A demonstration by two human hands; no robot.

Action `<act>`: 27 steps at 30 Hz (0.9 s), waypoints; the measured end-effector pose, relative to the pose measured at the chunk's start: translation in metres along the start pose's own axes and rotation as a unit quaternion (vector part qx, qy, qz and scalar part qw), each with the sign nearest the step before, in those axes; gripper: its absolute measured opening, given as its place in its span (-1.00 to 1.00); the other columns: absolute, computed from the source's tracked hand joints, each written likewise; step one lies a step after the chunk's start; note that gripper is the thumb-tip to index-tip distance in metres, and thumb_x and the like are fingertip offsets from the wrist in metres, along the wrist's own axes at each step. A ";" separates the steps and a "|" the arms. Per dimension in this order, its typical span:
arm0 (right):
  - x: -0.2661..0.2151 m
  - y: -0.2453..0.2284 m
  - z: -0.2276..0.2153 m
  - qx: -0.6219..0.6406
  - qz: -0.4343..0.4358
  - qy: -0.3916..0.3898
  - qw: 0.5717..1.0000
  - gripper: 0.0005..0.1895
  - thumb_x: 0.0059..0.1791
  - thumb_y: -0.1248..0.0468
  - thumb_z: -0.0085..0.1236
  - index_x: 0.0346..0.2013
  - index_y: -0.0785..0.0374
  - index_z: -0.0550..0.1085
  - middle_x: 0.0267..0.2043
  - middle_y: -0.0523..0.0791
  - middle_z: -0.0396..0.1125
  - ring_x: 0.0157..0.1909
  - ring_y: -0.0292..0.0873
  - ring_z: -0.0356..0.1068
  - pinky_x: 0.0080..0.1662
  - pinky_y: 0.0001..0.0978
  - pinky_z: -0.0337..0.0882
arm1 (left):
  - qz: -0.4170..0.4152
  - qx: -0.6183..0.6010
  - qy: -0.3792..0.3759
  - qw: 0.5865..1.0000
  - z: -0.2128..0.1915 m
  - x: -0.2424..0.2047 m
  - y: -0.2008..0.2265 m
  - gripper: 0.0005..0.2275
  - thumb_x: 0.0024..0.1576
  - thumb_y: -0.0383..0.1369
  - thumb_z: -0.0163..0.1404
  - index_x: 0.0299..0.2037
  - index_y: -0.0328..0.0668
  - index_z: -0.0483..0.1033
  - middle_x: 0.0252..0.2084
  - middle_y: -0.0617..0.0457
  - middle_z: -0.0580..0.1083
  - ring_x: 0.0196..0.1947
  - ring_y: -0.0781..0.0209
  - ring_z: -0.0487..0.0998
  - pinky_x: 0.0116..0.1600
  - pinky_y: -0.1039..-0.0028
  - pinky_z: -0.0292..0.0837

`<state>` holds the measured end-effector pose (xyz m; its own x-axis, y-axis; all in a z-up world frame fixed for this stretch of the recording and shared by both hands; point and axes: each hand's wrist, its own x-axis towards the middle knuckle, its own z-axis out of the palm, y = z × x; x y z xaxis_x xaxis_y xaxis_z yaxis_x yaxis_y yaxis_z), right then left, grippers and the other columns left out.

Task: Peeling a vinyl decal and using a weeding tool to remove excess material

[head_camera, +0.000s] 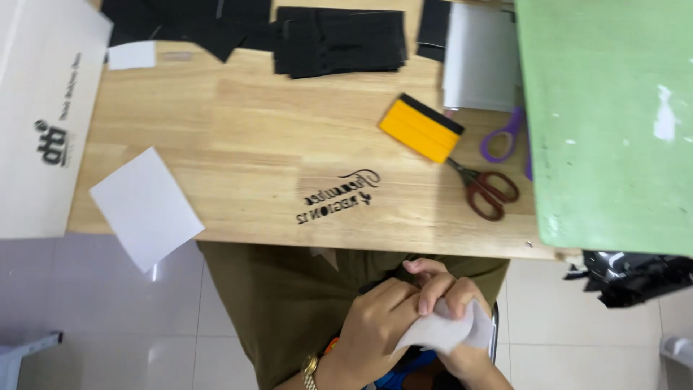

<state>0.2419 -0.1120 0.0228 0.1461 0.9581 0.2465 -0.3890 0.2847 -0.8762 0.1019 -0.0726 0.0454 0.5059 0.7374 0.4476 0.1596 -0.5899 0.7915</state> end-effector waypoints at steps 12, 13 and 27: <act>0.001 -0.024 -0.062 0.066 0.007 0.111 0.992 -0.66 -0.01 0.00 0.30 -0.11 0.08 0.43 -0.36 -0.17 0.10 -0.43 -0.27 0.02 -0.48 -0.59 0.02 | -0.017 0.075 -0.017 0.997 -0.038 -0.018 -0.026 -0.86 0.22 -0.47 0.06 -0.07 -0.33 0.59 -0.25 -0.01 0.64 -0.30 0.20 0.71 -0.20 0.46 0.70; -0.005 -0.018 -0.064 0.067 0.005 0.118 0.991 -0.66 -0.01 0.00 0.30 -0.11 0.08 0.43 -0.36 -0.17 0.10 -0.43 -0.27 0.02 -0.48 -0.59 0.02 | -0.015 0.074 -0.024 0.997 -0.041 -0.022 -0.029 -0.86 0.22 -0.47 0.06 -0.07 -0.33 0.59 -0.25 -0.01 0.64 -0.30 0.20 0.71 -0.20 0.46 0.70; -0.084 0.066 -0.095 0.055 0.029 0.252 0.966 -0.39 0.19 0.18 -0.21 -0.75 0.15 -0.03 -0.73 -0.17 -0.21 -0.67 -0.26 -0.20 -0.56 -0.36 -0.13 | -0.223 0.252 0.096 0.937 -0.050 -0.028 -0.006 -0.88 0.24 -0.43 0.04 -0.10 -0.11 0.63 -0.26 0.21 0.63 -0.42 0.47 0.56 -0.56 0.67 0.14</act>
<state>0.2906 -0.1771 -0.0950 0.5356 0.8424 -0.0587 -0.4992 0.2598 -0.8266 0.0443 -0.0729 0.0488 0.1392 0.9648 0.2233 0.7240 -0.2530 0.6417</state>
